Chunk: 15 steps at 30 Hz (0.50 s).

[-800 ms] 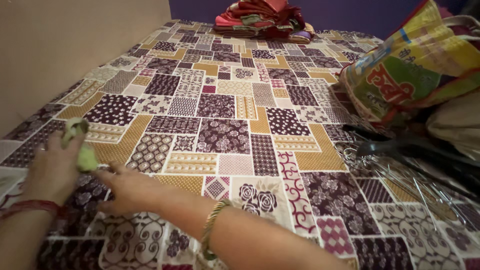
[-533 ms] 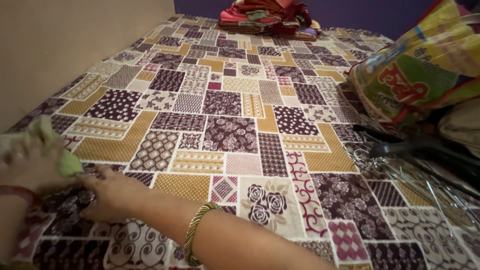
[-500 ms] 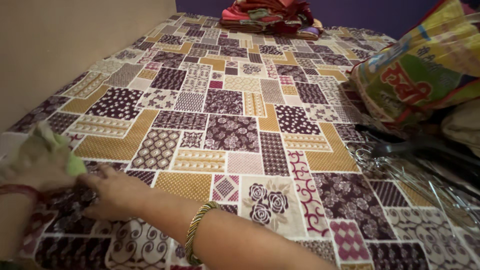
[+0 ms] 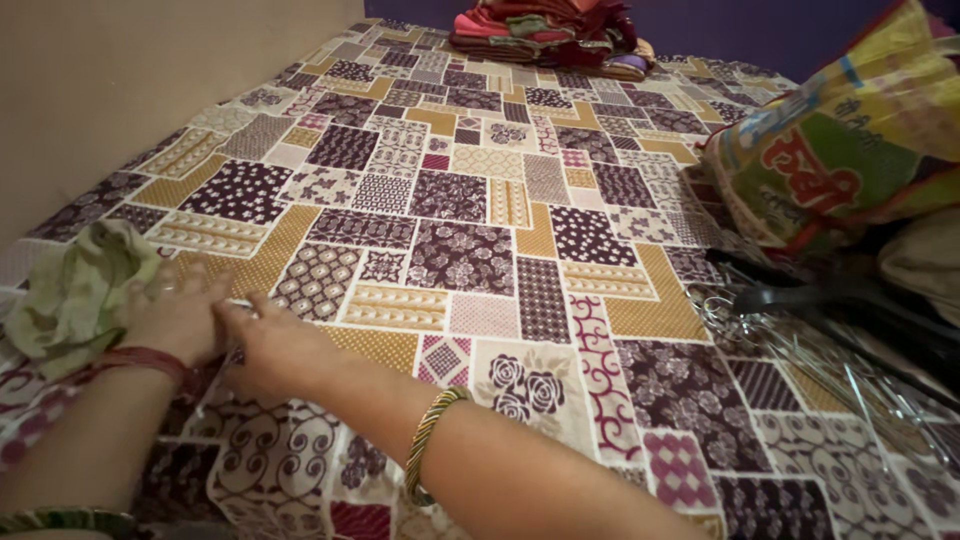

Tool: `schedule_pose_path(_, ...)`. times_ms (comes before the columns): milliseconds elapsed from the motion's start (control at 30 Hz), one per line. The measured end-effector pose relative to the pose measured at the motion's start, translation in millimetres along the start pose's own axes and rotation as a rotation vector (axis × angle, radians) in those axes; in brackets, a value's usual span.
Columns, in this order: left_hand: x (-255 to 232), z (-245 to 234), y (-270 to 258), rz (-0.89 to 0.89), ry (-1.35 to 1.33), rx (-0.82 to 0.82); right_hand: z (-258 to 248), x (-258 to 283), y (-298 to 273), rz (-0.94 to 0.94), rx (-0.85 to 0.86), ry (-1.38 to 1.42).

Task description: The person takes a maroon shirt from a bag, places it on a hanger, and buttons the collar. They then smooth the shirt on the bed and pick up a striped shirt to place on another hanger.

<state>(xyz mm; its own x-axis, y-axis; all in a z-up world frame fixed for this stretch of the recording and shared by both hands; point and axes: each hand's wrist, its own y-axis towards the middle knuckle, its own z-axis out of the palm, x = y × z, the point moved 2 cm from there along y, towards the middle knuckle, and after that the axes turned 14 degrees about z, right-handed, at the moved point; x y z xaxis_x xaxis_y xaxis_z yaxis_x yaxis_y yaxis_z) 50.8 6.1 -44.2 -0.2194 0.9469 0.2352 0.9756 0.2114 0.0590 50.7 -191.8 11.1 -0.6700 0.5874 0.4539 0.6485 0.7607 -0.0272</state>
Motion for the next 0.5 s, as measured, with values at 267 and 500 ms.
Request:
schedule_pose_path(267,-86.6,-87.1,4.4,0.153,0.043,0.009,-62.6,-42.1,-41.1,0.094,-0.123,0.042)
schedule_pose_path(500,-173.3,-159.1,-3.0,0.267,0.011,0.059,-123.5,-92.8,-101.2,0.112,-0.192,0.058)
